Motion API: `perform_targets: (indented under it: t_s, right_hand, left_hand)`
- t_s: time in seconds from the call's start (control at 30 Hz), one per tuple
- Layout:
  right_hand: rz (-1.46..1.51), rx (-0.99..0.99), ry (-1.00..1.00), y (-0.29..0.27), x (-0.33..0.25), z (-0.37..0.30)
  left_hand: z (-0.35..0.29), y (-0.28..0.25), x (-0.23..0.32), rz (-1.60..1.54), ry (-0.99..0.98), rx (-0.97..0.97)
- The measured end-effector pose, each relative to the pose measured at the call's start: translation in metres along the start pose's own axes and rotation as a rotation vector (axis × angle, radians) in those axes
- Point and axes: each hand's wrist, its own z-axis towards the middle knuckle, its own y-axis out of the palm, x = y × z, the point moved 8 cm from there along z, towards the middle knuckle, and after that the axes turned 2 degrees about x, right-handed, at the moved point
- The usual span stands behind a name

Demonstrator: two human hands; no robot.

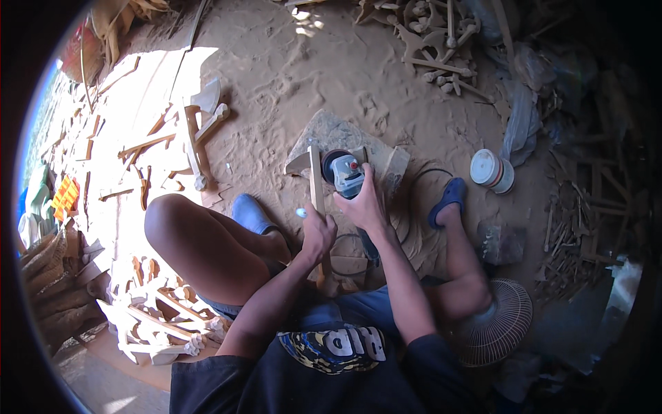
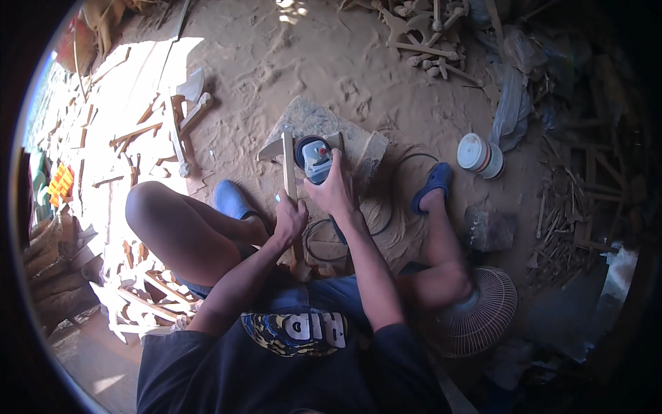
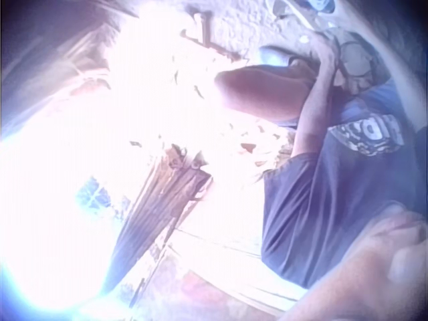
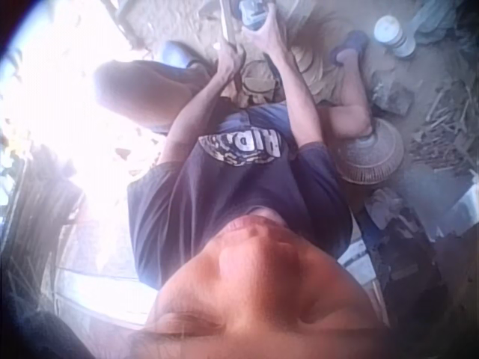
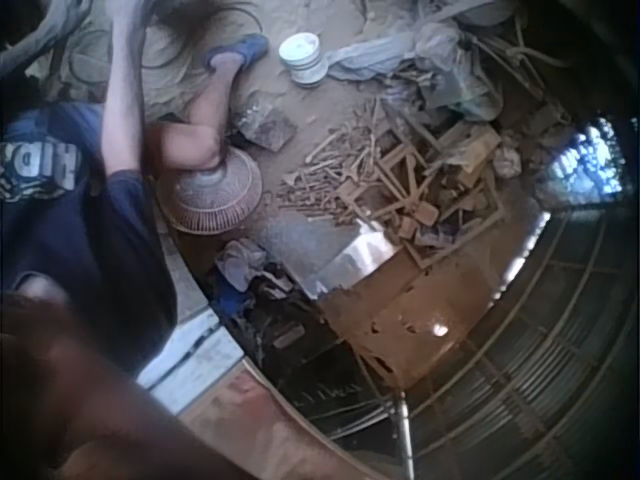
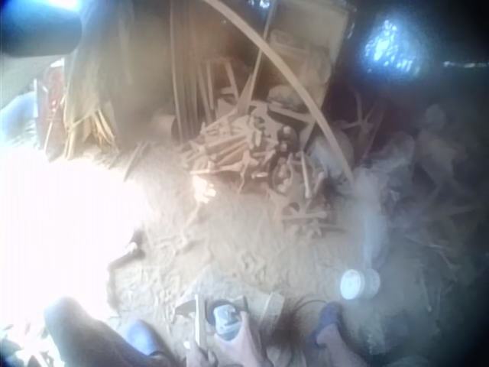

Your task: The person sands a wooden object shaped like a decorative axe or tool using an angle grinder, turning the object to sand different sides and the handle.

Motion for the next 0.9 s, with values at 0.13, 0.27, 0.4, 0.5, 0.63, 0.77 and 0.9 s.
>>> perform_targets:
  t_s: [0.13, 0.27, 0.4, 0.5, 0.63, 0.77, 0.9]
  right_hand:
    - [-0.044, 0.058, -0.031, -0.001, -0.004, -0.001]
    - [-0.076, -0.082, 0.171, -0.004, 0.003, -0.006]
    - [-0.099, 0.015, 0.155, -0.021, 0.014, -0.014]
    - [-0.115, -0.047, 0.211, -0.022, 0.007, -0.022]
    - [-0.215, -0.082, 0.137, -0.017, -0.013, -0.029]
    - [-0.094, 0.007, 0.232, -0.060, 0.022, -0.049]
    - [0.072, 0.202, 0.149, -0.110, 0.019, -0.052]
  left_hand:
    - [-0.002, -0.003, 0.002, 0.011, -0.034, 0.007]
    - [-0.005, -0.008, 0.013, 0.033, 0.017, 0.022]
    - [-0.004, 0.005, 0.008, 0.005, -0.038, -0.028]
    - [0.002, 0.013, -0.015, 0.077, -0.004, -0.037]
    - [0.014, 0.003, -0.033, 0.105, 0.119, -0.016]
    - [-0.002, 0.009, 0.010, 0.090, -0.108, -0.082]
    - [-0.003, -0.008, -0.005, -0.010, -0.167, -0.032]
